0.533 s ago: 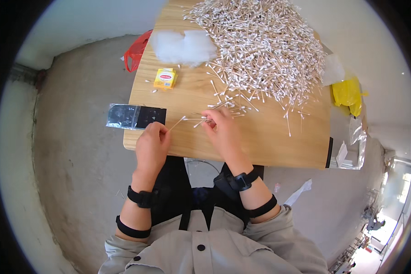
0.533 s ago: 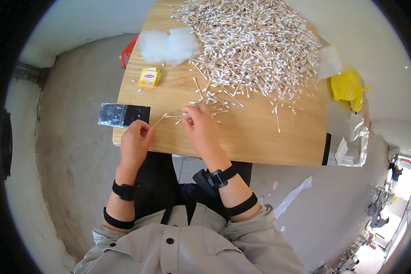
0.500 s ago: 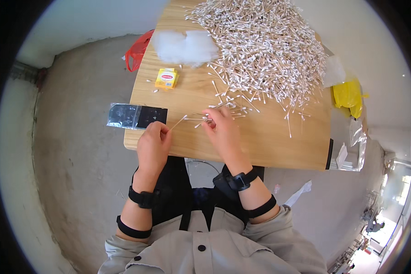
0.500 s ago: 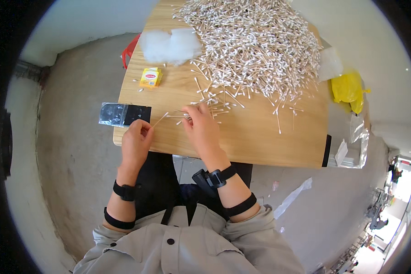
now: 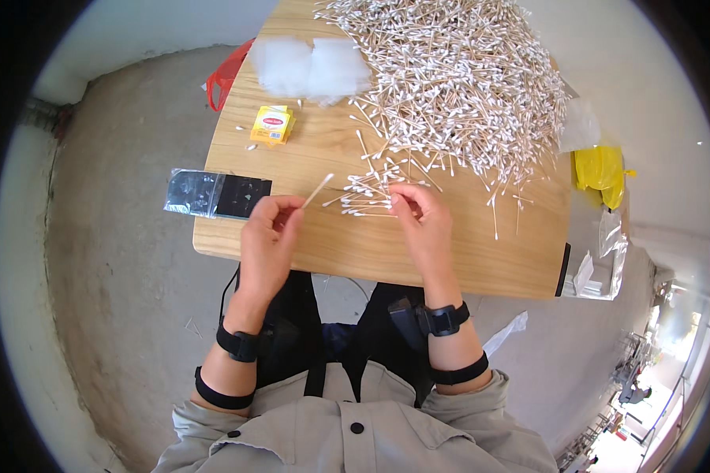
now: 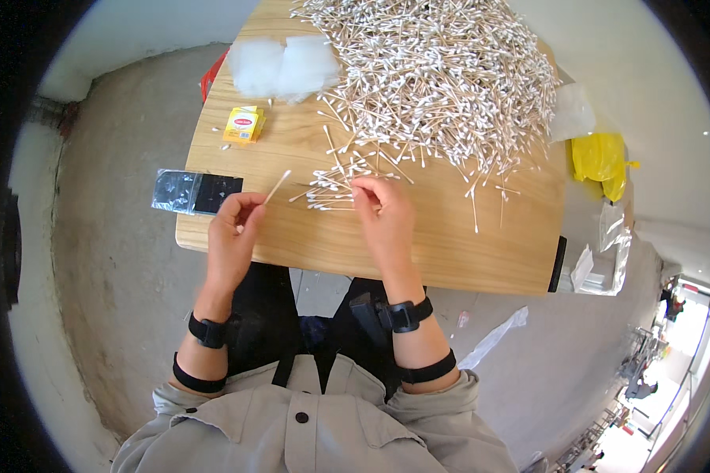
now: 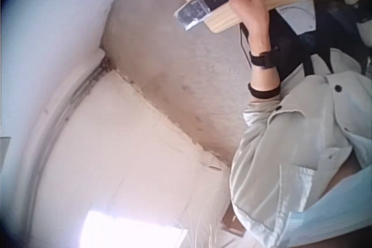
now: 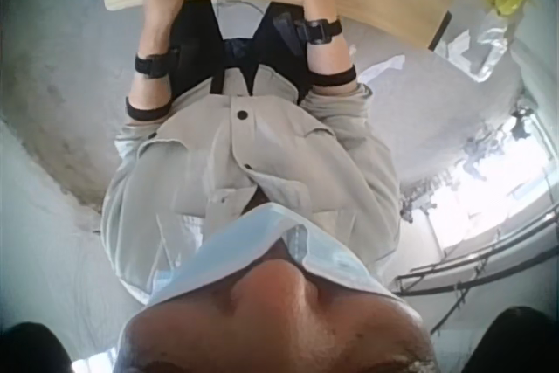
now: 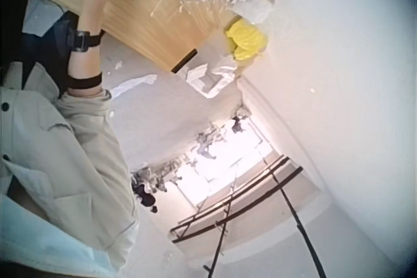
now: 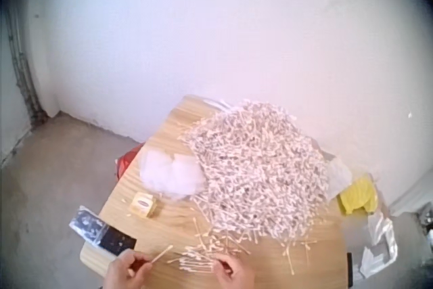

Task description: Sorting and arranging cotton swabs into organized groups on a wooden desk.

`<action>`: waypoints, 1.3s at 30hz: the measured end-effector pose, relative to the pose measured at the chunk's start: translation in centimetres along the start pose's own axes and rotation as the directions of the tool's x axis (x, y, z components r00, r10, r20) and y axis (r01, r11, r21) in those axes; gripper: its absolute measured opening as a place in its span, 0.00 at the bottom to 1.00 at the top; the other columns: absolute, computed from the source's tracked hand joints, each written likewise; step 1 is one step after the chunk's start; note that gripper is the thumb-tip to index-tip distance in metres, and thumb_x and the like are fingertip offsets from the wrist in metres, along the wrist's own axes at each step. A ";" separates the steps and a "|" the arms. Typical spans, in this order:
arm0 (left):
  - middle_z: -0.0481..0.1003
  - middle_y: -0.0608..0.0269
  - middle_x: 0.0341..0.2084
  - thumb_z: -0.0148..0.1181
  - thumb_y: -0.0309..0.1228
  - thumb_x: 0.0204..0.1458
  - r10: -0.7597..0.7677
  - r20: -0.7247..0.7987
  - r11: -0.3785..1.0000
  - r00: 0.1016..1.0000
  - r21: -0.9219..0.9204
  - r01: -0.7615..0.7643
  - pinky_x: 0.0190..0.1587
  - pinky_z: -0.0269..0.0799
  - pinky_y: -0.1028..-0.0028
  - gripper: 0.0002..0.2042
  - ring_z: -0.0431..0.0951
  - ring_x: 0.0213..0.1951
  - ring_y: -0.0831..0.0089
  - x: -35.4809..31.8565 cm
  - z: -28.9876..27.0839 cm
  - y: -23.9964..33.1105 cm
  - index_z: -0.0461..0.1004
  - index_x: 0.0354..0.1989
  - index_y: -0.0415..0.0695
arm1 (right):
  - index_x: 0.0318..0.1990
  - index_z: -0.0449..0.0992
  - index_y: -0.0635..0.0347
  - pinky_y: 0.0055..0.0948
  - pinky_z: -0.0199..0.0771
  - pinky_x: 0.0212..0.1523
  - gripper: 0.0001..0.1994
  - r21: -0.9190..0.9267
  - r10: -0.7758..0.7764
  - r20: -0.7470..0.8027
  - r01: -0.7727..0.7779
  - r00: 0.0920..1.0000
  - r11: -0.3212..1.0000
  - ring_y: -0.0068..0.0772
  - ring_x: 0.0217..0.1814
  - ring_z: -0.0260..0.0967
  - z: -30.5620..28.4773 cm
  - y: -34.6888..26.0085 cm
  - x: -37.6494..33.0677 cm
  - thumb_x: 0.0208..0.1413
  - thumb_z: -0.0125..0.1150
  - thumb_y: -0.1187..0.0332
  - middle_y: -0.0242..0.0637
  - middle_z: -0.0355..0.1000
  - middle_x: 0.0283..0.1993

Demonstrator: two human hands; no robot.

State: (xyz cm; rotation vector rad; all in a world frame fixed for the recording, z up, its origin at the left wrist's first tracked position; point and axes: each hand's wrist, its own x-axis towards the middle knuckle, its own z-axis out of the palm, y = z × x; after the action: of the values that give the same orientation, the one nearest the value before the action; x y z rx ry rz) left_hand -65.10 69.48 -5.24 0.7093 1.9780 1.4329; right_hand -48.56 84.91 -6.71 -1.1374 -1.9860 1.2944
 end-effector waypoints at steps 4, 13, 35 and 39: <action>0.75 0.66 0.30 0.57 0.22 0.54 0.066 0.175 0.998 0.982 0.007 -0.068 0.38 0.68 0.80 0.06 0.72 0.33 0.80 -1.4 2.8 2.0 0.74 0.39 0.37 | 0.47 0.76 0.62 0.18 0.67 0.31 0.14 0.317 0.220 0.274 -0.304 0.936 0.898 0.16 0.33 0.68 0.4 -3.5 -1.9 0.60 0.59 0.63 0.27 0.70 0.32; 0.72 0.58 0.29 0.61 0.24 0.49 0.265 0.093 0.866 0.960 0.416 -0.279 0.35 0.71 0.71 0.05 0.74 0.31 0.67 3.1 3.4 -0.1 0.75 0.35 0.39 | 0.44 0.77 0.60 0.13 0.52 0.21 0.14 0.507 0.422 0.127 -0.424 0.898 0.750 0.09 0.21 0.54 -1.6 0.6 -3.1 0.60 0.58 0.60 0.21 0.64 0.25; 0.72 0.51 0.42 0.61 0.26 0.49 0.191 0.323 0.908 0.927 0.300 -0.292 0.46 0.69 0.64 0.15 0.74 0.44 0.59 0.4 5.8 2.3 0.70 0.46 0.40 | 0.47 0.77 0.60 0.15 0.62 0.29 0.14 0.504 0.393 0.199 -0.438 0.898 0.744 0.12 0.27 0.59 -0.2 0.1 -3.8 0.63 0.54 0.61 0.23 0.66 0.26; 0.54 0.50 0.65 0.60 0.37 0.51 0.469 0.387 0.493 0.794 0.632 -0.599 0.65 0.51 0.55 0.34 0.54 0.67 0.53 2.7 7.1 1.2 0.55 0.65 0.40 | 0.41 0.78 0.61 0.16 0.62 0.28 0.13 0.464 0.338 -0.006 -0.297 0.941 0.835 0.13 0.27 0.60 -1.5 0.1 -1.4 0.62 0.55 0.61 0.22 0.66 0.27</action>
State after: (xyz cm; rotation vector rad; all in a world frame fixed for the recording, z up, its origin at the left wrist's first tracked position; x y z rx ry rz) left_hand -61.73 76.27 -6.19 1.9005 2.2833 0.7275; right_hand -46.66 84.41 -6.15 -1.2864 -1.3493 1.7329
